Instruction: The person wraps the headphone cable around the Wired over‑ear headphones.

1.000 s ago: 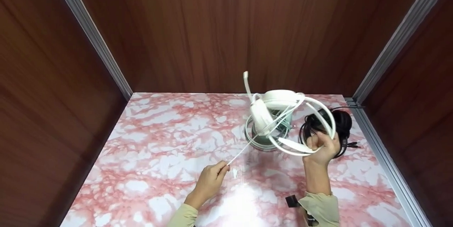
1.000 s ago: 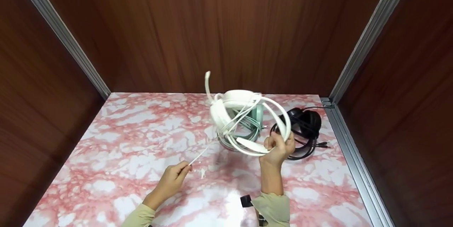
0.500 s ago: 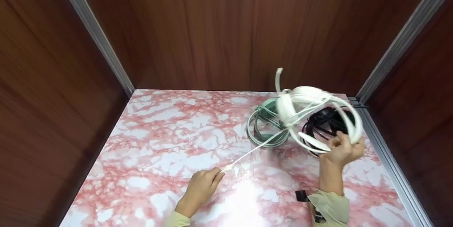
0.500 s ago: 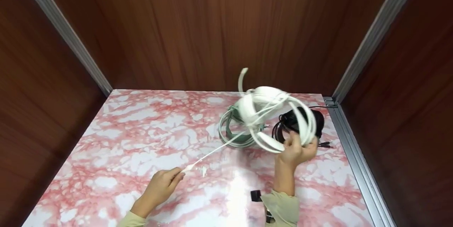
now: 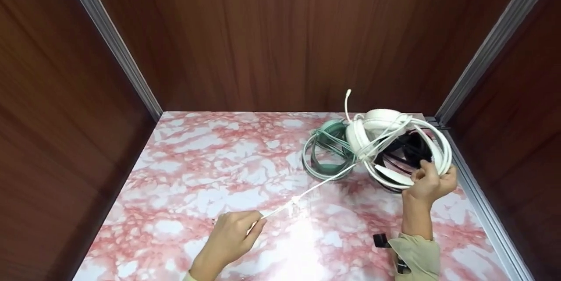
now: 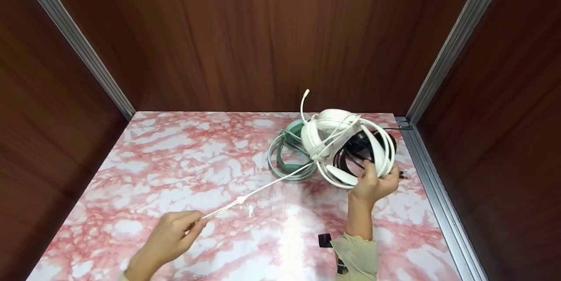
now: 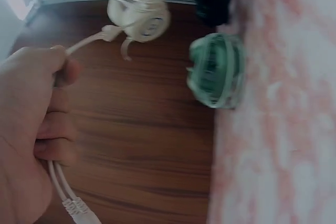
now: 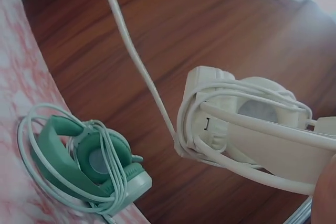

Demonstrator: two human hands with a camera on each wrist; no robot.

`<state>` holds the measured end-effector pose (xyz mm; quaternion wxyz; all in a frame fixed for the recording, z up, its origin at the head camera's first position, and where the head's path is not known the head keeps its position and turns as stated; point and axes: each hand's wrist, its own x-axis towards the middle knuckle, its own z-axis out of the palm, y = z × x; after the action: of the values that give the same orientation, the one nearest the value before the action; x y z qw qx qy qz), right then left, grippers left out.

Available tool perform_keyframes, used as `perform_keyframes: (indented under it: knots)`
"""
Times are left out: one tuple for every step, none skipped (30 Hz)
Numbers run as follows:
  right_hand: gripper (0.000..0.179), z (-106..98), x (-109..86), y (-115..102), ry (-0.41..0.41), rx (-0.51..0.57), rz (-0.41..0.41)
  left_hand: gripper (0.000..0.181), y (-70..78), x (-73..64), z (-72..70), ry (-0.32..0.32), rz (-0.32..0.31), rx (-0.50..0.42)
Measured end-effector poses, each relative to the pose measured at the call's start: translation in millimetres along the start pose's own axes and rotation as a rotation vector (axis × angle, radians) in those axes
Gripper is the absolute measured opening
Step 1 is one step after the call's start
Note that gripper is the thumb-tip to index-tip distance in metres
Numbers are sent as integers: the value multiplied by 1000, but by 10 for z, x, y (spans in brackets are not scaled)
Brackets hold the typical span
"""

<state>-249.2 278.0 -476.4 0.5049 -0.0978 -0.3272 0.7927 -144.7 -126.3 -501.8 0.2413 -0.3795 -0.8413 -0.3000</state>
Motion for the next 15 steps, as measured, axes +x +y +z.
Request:
perform_keyframes:
  knots:
    - [18,0,-21,3,-23,-17,-7,20,50,30,-79,-10,-2,-5]
    - [19,3,-45,6,-48,-32,-12,14,98,63,-160,-14,3,7]
    - [19,9,-70,8,-76,-45,-14,10,144,101,-248,-17,16,24]
    - [21,18,-98,8,-108,-57,-14,6,186,146,-334,-20,34,43]
    - [23,26,-124,15,-149,-62,-15,4,221,194,-422,-16,61,65]
    - [26,35,-151,17,-187,-77,-15,6,248,247,-508,-3,95,94]
    - [28,45,-179,17,-229,-97,-16,6,273,306,-594,8,128,127]
    - [29,55,-206,18,-272,-125,-16,8,291,368,-677,15,162,151]
    - [30,66,-233,18,-317,-156,-12,8,306,438,-757,16,192,164]
    - [32,74,-259,20,-369,-194,-10,9,318,507,-830,16,217,172]
    - [32,82,-281,25,-425,-230,-9,10,327,579,-899,14,239,180]
    - [31,89,-307,24,-482,-275,-9,11,332,653,-963,10,260,185]
    - [30,96,-328,29,-550,-290,8,12,335,729,-1021,1,274,185]
    - [29,103,-350,33,-619,-306,27,11,332,805,-1074,-10,286,178]
    - [28,108,-371,39,-690,-315,50,10,328,880,-1122,-19,294,175]
